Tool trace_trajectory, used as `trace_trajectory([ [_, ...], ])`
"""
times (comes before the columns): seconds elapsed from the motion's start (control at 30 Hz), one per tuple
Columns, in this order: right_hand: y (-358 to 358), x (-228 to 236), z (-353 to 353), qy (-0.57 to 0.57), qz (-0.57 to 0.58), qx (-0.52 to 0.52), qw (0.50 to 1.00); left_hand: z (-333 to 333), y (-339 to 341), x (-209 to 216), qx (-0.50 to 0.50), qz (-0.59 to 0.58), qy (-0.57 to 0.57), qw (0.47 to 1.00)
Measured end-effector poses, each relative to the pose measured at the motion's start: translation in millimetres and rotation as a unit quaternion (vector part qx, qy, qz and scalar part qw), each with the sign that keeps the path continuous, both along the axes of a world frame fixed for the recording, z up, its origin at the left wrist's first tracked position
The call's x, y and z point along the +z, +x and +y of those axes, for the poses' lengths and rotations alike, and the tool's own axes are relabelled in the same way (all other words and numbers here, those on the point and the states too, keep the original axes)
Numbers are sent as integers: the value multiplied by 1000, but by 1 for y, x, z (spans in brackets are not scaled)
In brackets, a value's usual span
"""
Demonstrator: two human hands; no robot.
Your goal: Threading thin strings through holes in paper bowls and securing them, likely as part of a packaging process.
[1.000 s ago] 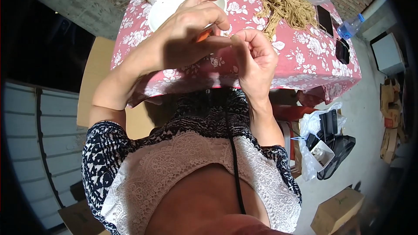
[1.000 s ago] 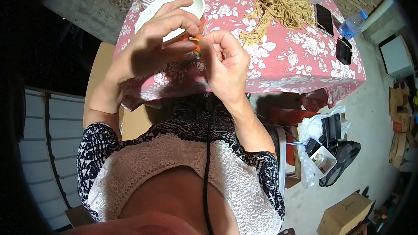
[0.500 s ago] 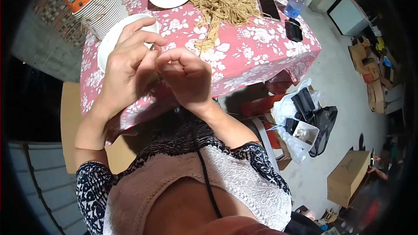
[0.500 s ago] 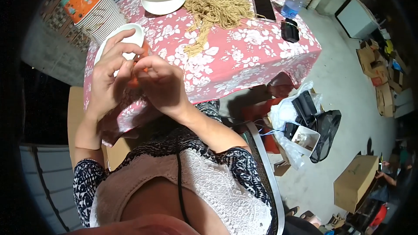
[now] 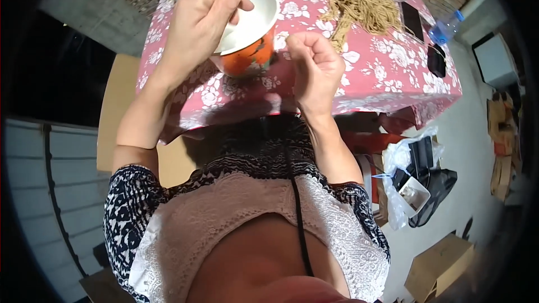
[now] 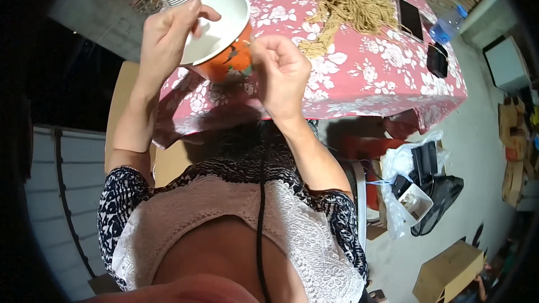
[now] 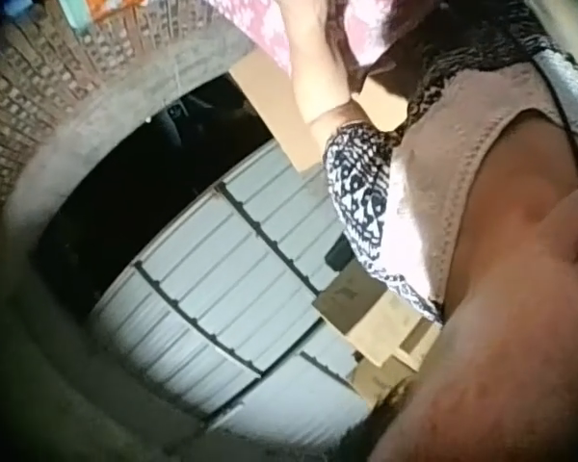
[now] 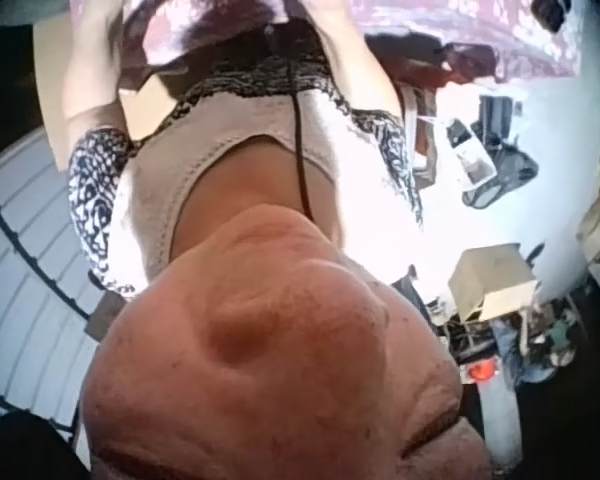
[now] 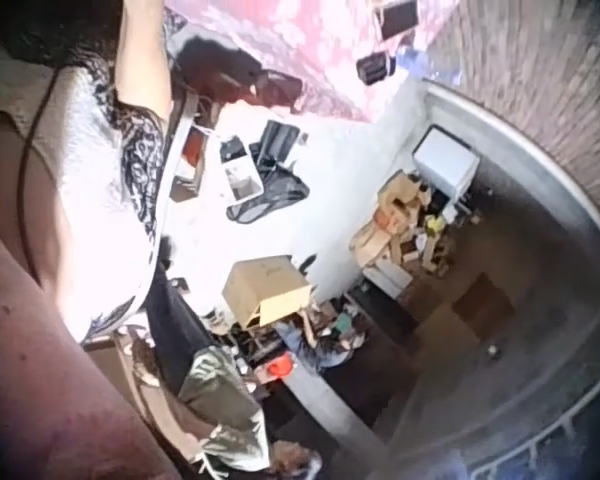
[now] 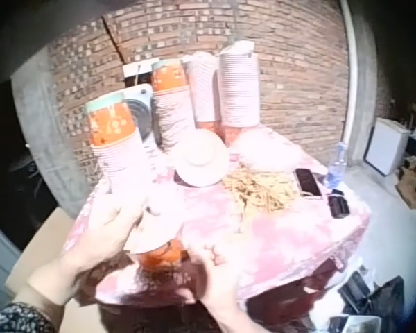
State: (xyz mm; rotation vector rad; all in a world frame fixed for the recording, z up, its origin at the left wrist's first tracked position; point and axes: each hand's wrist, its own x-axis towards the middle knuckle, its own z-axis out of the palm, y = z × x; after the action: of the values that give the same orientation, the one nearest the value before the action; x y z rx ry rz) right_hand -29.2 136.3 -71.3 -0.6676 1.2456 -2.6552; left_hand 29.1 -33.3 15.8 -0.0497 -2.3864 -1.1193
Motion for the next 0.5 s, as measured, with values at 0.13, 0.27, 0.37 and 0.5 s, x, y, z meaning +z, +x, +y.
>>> trace_trajectory([
  [0.13, -7, -7, -8, 36, -27, -3, 999, -18, -9, -5, -42, -38, 9, 998],
  [0.27, -3, -6, -13, 55, -27, 0, 998, -19, -9, -4, -57, -172, 56, 982],
  [0.37, -3, -8, -14, 74, -9, 0, 997, -21, -9, -5, -110, -200, 72, 971],
  [0.5, -4, -11, -14, 92, 12, -3, 996, -21, -10, -5, -137, -217, 79, 963],
])
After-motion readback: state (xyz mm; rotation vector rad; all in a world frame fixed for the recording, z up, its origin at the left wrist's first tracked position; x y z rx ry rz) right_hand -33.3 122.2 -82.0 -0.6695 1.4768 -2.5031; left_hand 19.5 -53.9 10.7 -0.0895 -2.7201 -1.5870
